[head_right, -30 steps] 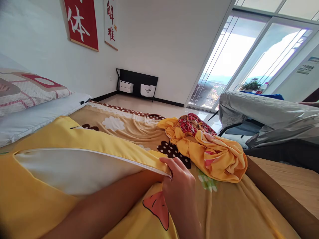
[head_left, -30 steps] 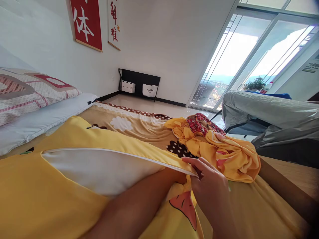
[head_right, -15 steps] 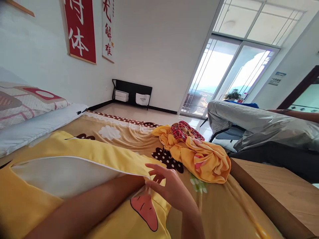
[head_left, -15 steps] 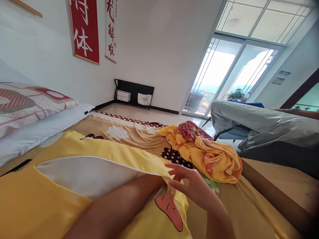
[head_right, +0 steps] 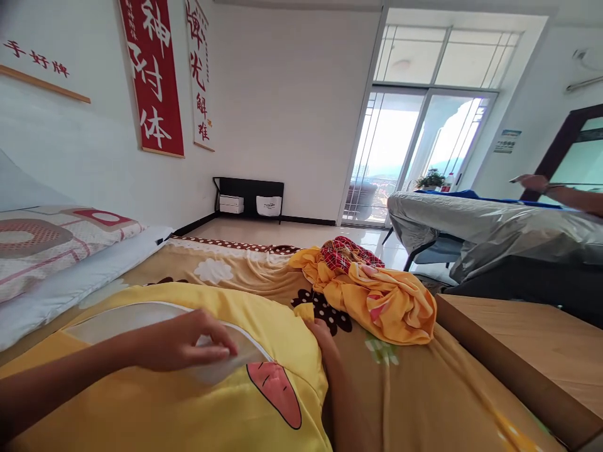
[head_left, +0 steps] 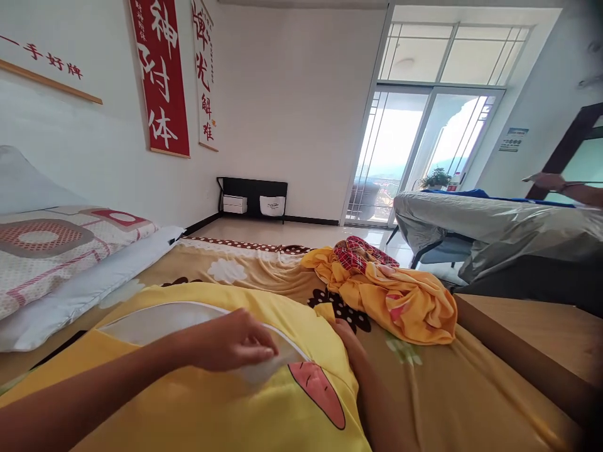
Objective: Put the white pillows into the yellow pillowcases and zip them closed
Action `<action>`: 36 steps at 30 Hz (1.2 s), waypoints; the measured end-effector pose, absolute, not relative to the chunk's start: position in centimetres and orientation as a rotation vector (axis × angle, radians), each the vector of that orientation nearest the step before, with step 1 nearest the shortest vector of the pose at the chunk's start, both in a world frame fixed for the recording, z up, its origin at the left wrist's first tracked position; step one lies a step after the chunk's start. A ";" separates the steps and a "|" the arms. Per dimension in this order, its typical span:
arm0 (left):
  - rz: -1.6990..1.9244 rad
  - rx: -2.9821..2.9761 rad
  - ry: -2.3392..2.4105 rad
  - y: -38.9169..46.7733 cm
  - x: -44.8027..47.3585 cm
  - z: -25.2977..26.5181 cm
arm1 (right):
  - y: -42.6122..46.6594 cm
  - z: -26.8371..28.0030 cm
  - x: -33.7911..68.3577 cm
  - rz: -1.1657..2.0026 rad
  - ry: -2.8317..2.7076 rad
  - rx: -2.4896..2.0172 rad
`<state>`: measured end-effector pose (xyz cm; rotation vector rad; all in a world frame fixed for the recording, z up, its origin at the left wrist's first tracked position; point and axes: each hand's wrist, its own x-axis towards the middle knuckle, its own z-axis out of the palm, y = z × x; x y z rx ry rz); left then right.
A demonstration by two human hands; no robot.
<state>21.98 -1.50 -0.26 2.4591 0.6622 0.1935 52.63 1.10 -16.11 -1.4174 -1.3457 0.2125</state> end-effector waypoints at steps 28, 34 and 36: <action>-0.108 2.447 0.859 9.8 35.3 -1.3 | 0.3 -9.3 53.4 0.869 -0.691 -0.938; 0.310 2.549 0.762 7.9 33.6 -0.9 | -0.5 -9.2 54.1 0.654 -0.570 -0.954; 0.182 2.600 0.757 6.9 33.2 -0.8 | -0.4 -9.2 54.1 0.645 -0.562 -0.947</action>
